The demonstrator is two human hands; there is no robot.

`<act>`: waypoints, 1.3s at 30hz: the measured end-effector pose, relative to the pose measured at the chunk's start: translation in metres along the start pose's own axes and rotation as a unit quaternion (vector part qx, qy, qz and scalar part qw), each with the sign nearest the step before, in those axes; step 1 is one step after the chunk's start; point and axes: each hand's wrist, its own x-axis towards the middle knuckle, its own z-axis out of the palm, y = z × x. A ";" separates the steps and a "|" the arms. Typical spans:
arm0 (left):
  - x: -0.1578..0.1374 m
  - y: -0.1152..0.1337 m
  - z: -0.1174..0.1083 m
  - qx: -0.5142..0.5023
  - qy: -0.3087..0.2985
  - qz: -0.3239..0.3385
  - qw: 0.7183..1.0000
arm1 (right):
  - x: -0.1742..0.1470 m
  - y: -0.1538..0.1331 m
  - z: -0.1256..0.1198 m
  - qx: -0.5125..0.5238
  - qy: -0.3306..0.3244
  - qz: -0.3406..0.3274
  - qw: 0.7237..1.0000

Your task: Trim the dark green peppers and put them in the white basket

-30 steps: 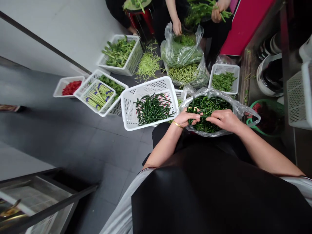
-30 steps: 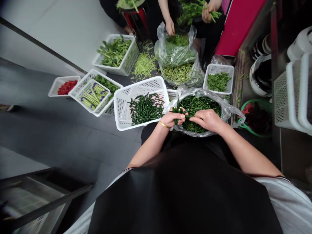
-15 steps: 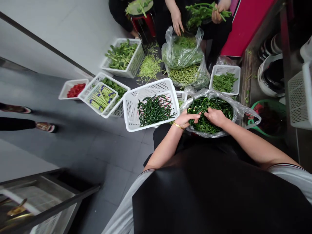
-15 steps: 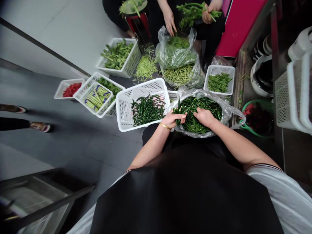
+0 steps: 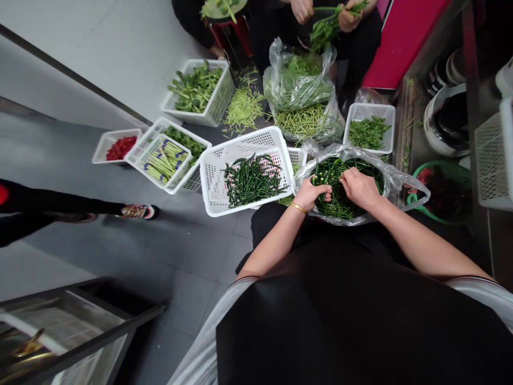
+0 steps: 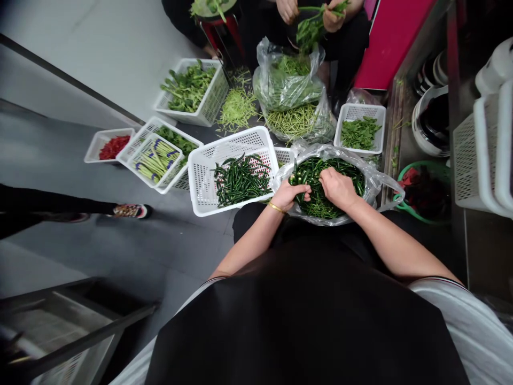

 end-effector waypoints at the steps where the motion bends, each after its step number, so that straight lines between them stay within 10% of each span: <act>1: -0.002 0.004 -0.003 0.001 0.010 0.006 1.000 | 0.001 -0.004 0.007 -0.017 -0.049 0.006 0.999; 6: -0.005 0.017 -0.014 -0.010 0.006 0.026 1.000 | 0.007 -0.017 0.047 -0.024 -0.193 0.042 0.980; 15: 0.009 -0.009 -0.002 0.014 0.043 0.062 0.997 | -0.015 -0.011 0.013 0.012 -0.043 0.016 0.999; 22: 0.005 -0.016 0.009 -0.067 0.090 0.082 0.990 | -0.027 -0.021 0.036 0.242 0.020 -0.004 0.970; 27: 0.003 -0.014 0.004 -0.041 0.035 -0.002 0.999 | -0.037 -0.019 0.024 0.077 -0.114 -0.171 0.976; 30: 0.004 -0.005 -0.002 -0.025 0.024 0.043 0.998 | -0.025 -0.010 0.012 -0.047 -0.197 -0.119 0.972; 39: 0.001 -0.002 -0.013 0.012 0.048 0.042 0.998 | 0.016 0.007 0.032 -0.107 -0.109 -0.007 0.988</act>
